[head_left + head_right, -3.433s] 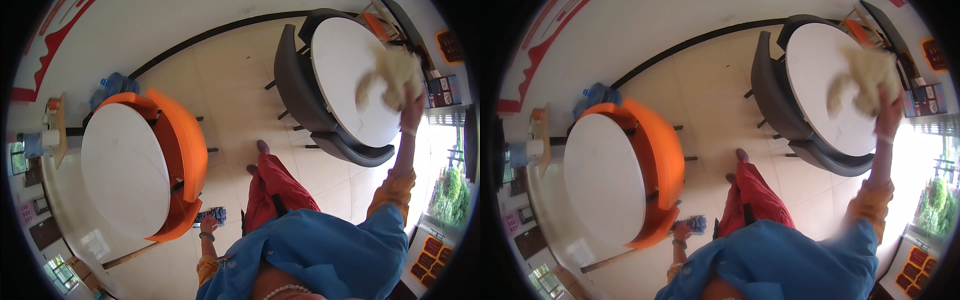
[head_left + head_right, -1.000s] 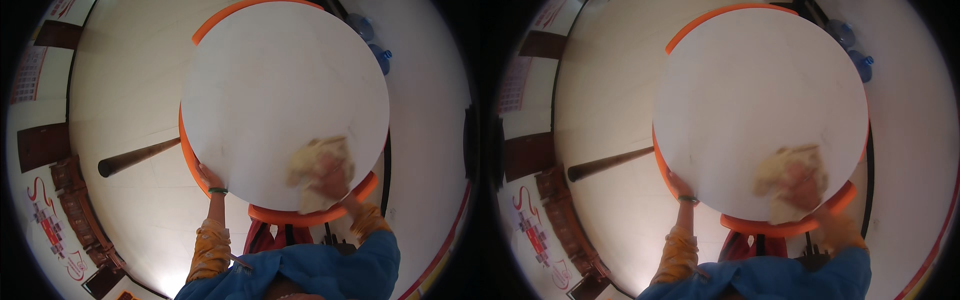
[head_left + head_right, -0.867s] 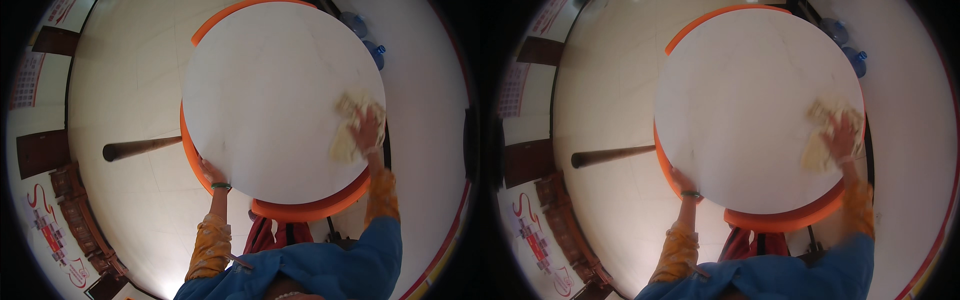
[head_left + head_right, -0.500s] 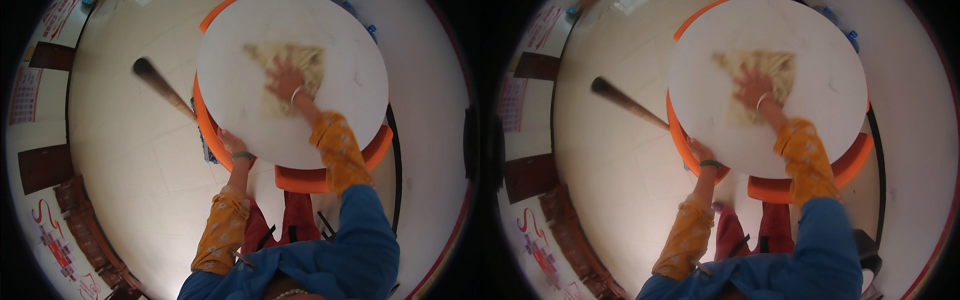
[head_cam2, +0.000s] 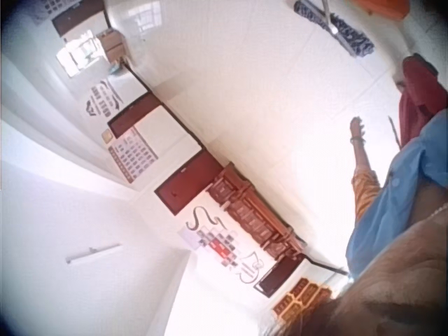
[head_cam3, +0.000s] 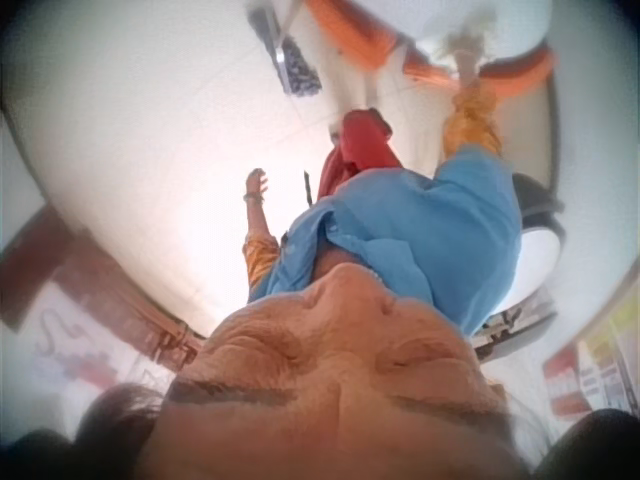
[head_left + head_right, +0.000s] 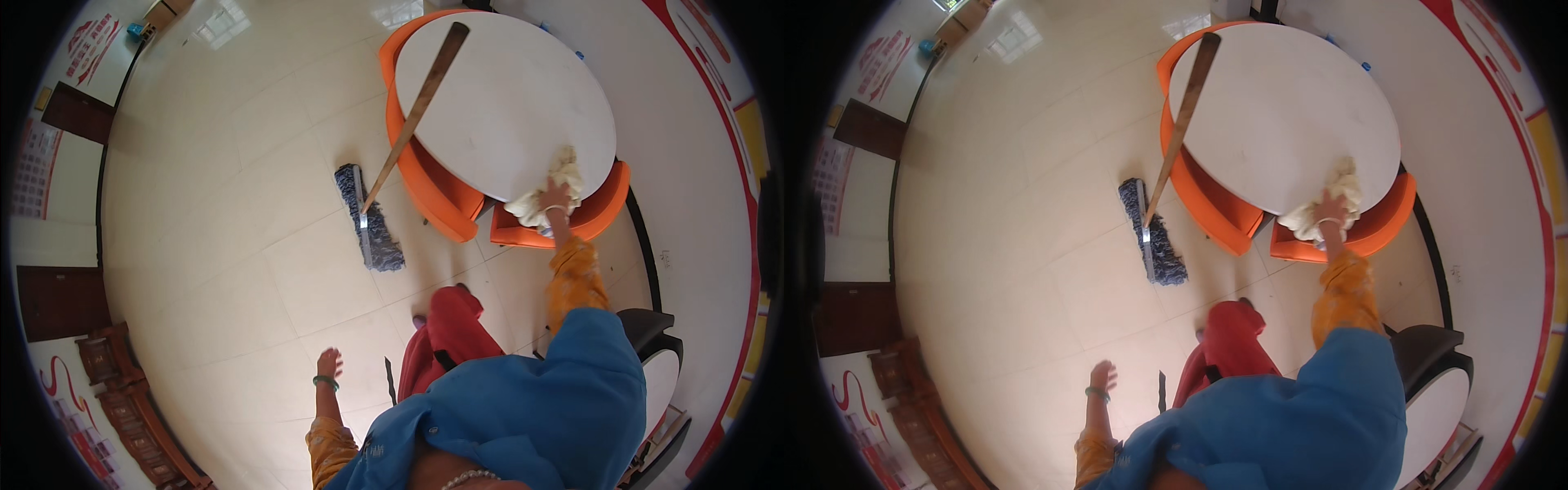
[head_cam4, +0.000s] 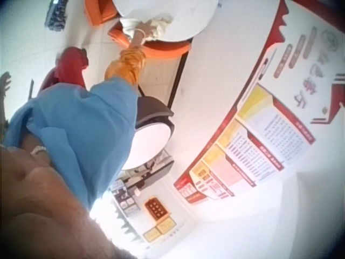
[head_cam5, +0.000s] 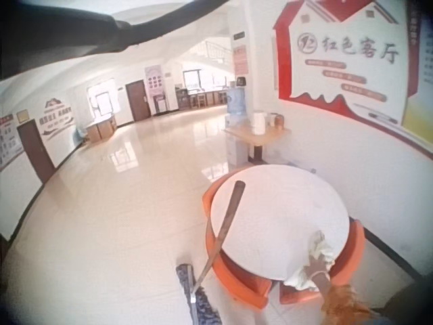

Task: The person wipes the surfaces of several tables and a desk in a room using a white cloth. They move from a black rectangular table to a white round table, then to an orange round table, and finally to a wooden desk, wiping each surface thoroughly.

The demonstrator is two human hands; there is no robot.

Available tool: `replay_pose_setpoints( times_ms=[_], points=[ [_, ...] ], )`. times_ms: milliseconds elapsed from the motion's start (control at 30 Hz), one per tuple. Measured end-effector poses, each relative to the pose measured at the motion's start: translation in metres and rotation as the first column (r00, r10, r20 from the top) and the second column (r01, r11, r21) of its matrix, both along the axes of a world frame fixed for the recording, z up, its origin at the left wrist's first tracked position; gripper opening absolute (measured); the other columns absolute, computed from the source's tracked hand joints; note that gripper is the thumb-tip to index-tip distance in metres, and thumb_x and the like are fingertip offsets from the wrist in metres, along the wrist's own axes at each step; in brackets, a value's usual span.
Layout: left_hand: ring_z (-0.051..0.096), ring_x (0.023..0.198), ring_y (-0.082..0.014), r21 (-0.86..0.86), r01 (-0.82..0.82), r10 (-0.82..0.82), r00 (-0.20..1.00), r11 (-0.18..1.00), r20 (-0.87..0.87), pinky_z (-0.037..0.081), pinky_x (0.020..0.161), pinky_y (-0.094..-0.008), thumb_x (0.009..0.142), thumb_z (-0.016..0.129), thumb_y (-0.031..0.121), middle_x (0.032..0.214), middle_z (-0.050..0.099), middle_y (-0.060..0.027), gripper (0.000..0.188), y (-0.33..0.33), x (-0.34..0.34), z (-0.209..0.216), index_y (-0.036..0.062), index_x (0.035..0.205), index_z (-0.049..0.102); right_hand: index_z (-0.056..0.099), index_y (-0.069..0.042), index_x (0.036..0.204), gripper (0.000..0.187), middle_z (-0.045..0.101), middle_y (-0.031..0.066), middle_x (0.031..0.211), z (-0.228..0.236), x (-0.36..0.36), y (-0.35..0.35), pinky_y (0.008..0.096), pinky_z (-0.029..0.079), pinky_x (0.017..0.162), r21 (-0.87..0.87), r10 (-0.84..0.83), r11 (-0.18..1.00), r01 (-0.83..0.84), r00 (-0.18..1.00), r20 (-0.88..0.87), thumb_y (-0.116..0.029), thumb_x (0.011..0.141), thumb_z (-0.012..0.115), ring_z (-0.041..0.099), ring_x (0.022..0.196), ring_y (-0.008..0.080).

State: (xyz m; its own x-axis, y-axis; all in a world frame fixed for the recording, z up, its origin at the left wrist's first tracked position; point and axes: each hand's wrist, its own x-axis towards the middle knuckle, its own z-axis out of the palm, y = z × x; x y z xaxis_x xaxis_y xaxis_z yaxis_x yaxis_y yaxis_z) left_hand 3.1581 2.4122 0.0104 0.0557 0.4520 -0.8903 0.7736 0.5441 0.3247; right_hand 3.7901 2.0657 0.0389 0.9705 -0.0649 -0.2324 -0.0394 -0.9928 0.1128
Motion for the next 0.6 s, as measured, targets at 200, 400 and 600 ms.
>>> replay_pose_setpoints(
  times_ms=[200,400,600],
  points=[
    [0.059,0.084,-0.0199,0.077,0.039,-0.049,0.989,0.996,0.142,0.047,0.064,-0.0337,0.079,0.056,0.023,0.101,0.058,-0.007,0.048,0.084,0.032,0.024,0.0101,0.123,0.041,0.049,-0.025,0.12,0.052,0.039,0.0151,0.123,0.044,-0.165,0.212,0.0471,0.035,0.088,0.371,0.42,0.829,-0.419,0.904,0.083,-0.011,0.07,0.056,0.033,0.115,0.0407],
    [0.057,0.091,-0.0221,0.129,0.175,-0.202,0.949,0.976,0.242,0.046,0.075,-0.036,0.082,0.05,0.023,0.103,0.058,-0.0083,0.042,0.208,0.055,0.054,0.0109,0.122,0.042,0.057,-0.027,0.107,0.047,0.041,0.0095,0.123,0.036,-0.164,0.237,0.0403,0.041,0.083,0.444,0.591,0.602,-0.664,0.744,0.312,-0.008,0.064,0.059,0.047,0.102,0.0303],
    [0.057,0.074,-0.0202,-0.007,-0.15,0.147,0.978,0.989,-0.145,0.044,0.05,-0.0327,0.079,0.052,0.025,0.09,0.058,-0.0061,0.032,0.295,-0.106,0.053,0.0131,0.108,0.048,0.058,-0.027,0.102,0.043,0.045,0.0038,0.121,0.023,-0.164,0.146,0.0379,0.042,0.079,0.141,0.489,0.801,-0.582,0.771,0.408,-0.005,0.066,0.055,0.048,0.1,0.0274]
  ],
)
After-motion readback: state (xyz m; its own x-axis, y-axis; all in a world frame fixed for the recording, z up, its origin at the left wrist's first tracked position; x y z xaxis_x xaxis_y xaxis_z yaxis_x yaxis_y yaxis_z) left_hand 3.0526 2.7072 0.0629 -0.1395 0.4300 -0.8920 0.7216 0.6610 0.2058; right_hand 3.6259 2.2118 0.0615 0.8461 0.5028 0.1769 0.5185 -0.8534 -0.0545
